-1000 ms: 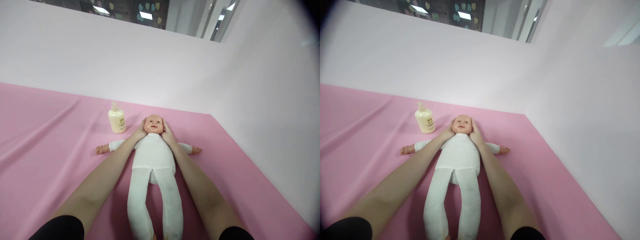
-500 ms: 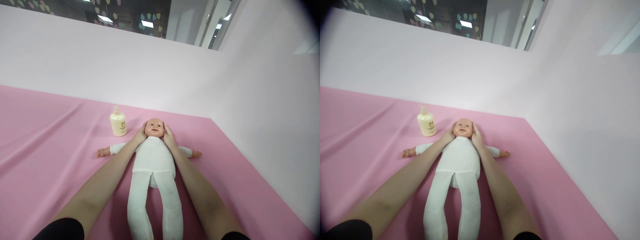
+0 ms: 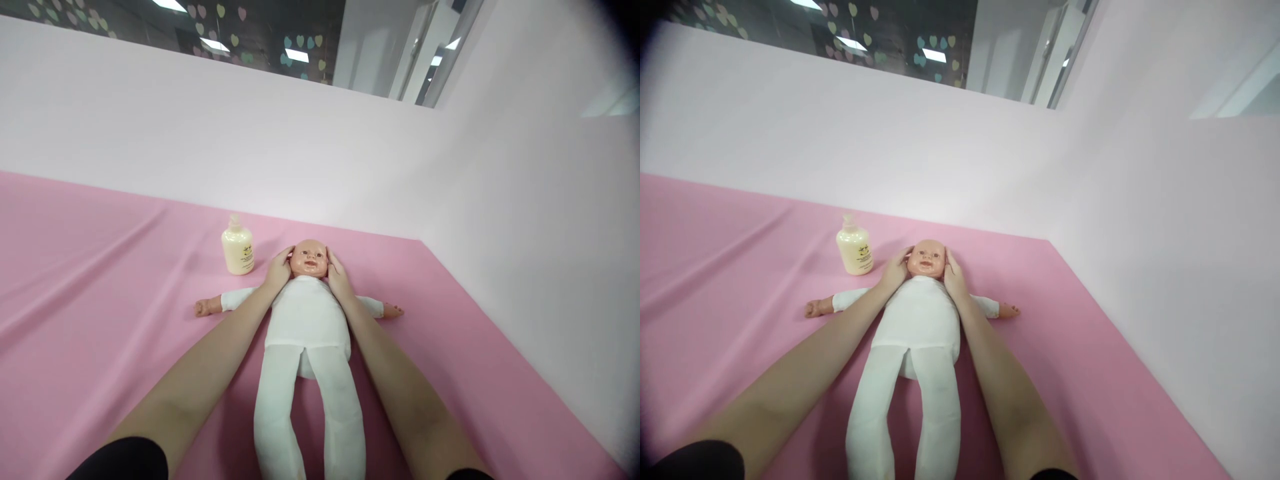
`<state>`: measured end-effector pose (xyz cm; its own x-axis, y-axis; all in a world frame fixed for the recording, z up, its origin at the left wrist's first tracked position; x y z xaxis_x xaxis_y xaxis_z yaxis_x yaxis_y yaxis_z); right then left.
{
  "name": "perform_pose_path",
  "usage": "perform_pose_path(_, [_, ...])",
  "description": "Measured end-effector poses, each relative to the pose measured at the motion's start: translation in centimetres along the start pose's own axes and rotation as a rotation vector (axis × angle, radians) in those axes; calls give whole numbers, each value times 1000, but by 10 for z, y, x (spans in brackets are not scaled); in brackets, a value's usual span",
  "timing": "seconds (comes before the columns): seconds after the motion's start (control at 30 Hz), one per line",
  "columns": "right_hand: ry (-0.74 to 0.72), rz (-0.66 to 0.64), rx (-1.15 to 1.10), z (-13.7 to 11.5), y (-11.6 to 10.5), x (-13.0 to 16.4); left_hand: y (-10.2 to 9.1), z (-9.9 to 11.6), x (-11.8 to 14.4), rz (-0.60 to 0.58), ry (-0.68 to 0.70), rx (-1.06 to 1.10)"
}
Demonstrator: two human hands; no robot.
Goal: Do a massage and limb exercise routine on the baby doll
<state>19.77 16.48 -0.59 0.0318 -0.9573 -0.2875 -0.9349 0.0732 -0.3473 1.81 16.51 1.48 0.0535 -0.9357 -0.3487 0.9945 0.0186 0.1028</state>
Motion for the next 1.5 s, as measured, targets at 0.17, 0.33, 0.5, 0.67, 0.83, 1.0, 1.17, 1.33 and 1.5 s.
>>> perform_pose_path(0.17, [-66,-32,47,-12,1,4,-2,4,-2,12,82,-89])
perform_pose_path(0.33, [-52,-119,127,-29,3,15,7,8,4,-159,121,-168])
perform_pose_path(0.5, [-41,-209,162,-36,6,21,10,11,7,-230,169,-253])
perform_pose_path(0.67, [-157,-193,212,-39,8,18,15,25,10,-299,329,-284])
perform_pose_path(0.83, [-304,-165,294,-44,9,17,18,35,20,-318,452,-402])
perform_pose_path(1.0, [-255,-132,318,-41,7,26,27,55,27,-350,383,-757])
perform_pose_path(1.17, [-34,-169,318,-27,-3,51,7,127,3,-219,444,-1121])
perform_pose_path(1.33, [-14,-195,383,-33,-16,88,-53,169,-24,-5,173,-1316])
perform_pose_path(1.5, [-118,-234,609,-79,-11,128,-48,164,-2,-163,270,-1321])
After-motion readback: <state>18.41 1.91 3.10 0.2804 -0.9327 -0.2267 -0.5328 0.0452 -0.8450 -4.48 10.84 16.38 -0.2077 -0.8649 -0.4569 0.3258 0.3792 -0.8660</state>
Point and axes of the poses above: each hand's wrist, its own x-axis away from the middle knuckle, its own y-axis out of the palm, z = x × y, the point moved 6 cm from there along -x, towards the middle knuckle, and after that the axes turned 14 degrees about x, right-handed, at the moved point
